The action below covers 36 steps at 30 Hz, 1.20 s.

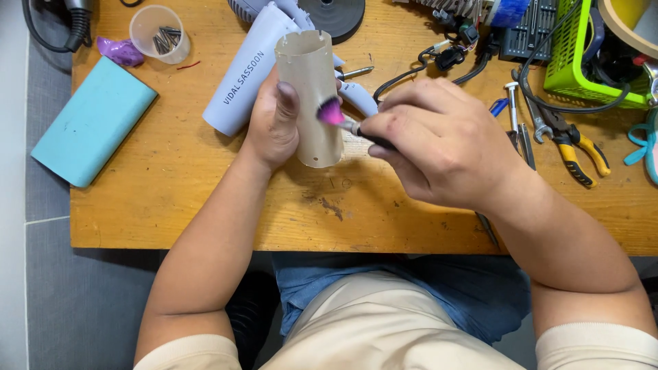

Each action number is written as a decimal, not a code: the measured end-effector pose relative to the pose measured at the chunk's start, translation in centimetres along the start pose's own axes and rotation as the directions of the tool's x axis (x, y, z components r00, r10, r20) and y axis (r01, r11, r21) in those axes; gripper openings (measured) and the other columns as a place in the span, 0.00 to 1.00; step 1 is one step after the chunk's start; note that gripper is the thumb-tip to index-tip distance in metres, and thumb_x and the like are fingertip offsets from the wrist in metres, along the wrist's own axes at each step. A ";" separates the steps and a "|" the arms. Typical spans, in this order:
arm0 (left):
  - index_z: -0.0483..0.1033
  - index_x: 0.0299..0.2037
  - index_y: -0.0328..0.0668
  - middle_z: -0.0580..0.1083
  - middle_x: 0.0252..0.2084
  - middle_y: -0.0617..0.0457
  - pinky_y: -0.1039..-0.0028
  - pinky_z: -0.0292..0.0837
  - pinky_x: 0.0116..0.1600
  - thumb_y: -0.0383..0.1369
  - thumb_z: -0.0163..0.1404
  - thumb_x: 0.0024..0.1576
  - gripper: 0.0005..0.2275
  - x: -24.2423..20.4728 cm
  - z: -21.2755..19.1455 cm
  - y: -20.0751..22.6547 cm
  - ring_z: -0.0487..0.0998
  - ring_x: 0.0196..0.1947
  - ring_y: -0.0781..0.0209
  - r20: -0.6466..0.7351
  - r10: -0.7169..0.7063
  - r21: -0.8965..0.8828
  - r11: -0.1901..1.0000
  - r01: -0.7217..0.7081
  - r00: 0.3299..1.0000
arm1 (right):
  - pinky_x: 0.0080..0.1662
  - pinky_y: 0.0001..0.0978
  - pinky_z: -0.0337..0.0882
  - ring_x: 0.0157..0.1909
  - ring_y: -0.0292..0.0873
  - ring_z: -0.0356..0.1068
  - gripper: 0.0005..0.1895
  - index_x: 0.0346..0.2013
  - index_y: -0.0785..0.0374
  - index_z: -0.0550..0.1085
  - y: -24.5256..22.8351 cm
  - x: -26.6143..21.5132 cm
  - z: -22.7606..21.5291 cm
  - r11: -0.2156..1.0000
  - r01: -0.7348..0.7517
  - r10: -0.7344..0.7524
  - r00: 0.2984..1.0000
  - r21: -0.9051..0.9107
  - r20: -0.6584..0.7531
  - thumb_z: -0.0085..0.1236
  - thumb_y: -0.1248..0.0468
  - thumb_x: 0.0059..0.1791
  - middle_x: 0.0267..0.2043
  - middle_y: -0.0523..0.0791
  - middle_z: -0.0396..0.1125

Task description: The person holds a paper tube and brushes its surface with a makeup brush, then inserts a small metal fitting into one end of the tube. They attach a blue motor and fan housing to the tube, spin the fan blades by hand, and finally set the assembled tube on the workbench.

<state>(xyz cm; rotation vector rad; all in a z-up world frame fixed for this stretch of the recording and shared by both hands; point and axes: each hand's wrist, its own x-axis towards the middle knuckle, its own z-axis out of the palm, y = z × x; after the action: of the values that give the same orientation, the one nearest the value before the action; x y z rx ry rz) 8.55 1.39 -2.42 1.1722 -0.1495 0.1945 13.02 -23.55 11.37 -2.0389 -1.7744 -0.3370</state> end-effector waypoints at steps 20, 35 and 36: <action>0.67 0.75 0.41 0.77 0.61 0.48 0.60 0.84 0.65 0.84 0.51 0.54 0.55 -0.1 -0.5 -0.3 0.82 0.60 0.54 0.057 0.051 0.069 0.996 -0.054 0.997 | 0.52 0.52 0.76 0.52 0.58 0.76 0.10 0.54 0.68 0.80 -1.3 1.4 0.4 0.995 0.103 -0.103 0.994 -0.003 0.032 0.56 0.63 0.67 0.45 0.50 0.76; 0.72 0.65 0.39 0.80 0.56 0.47 0.60 0.85 0.60 0.78 0.58 0.56 0.47 0.0 -0.3 -0.8 0.84 0.55 0.54 0.030 0.049 -0.017 0.999 -0.049 0.998 | 0.54 0.55 0.75 0.53 0.62 0.77 0.12 0.57 0.72 0.80 -0.9 0.5 -0.1 0.995 0.028 -0.035 0.997 -0.094 -0.067 0.51 0.68 0.69 0.49 0.55 0.78; 0.74 0.61 0.36 0.82 0.52 0.45 0.59 0.88 0.55 0.76 0.62 0.55 0.46 0.0 -0.4 -0.9 0.87 0.50 0.51 0.015 0.038 -0.020 0.999 -0.038 0.999 | 0.48 0.52 0.72 0.51 0.58 0.76 0.09 0.54 0.67 0.81 -0.8 0.5 0.4 0.987 0.028 -0.032 0.999 -0.159 -0.024 0.53 0.69 0.68 0.46 0.50 0.77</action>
<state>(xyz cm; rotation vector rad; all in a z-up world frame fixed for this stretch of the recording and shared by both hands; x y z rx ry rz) 8.75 1.40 -3.40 1.1518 -0.1870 0.2167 12.27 -22.83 11.38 -2.1060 -1.8162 -0.5278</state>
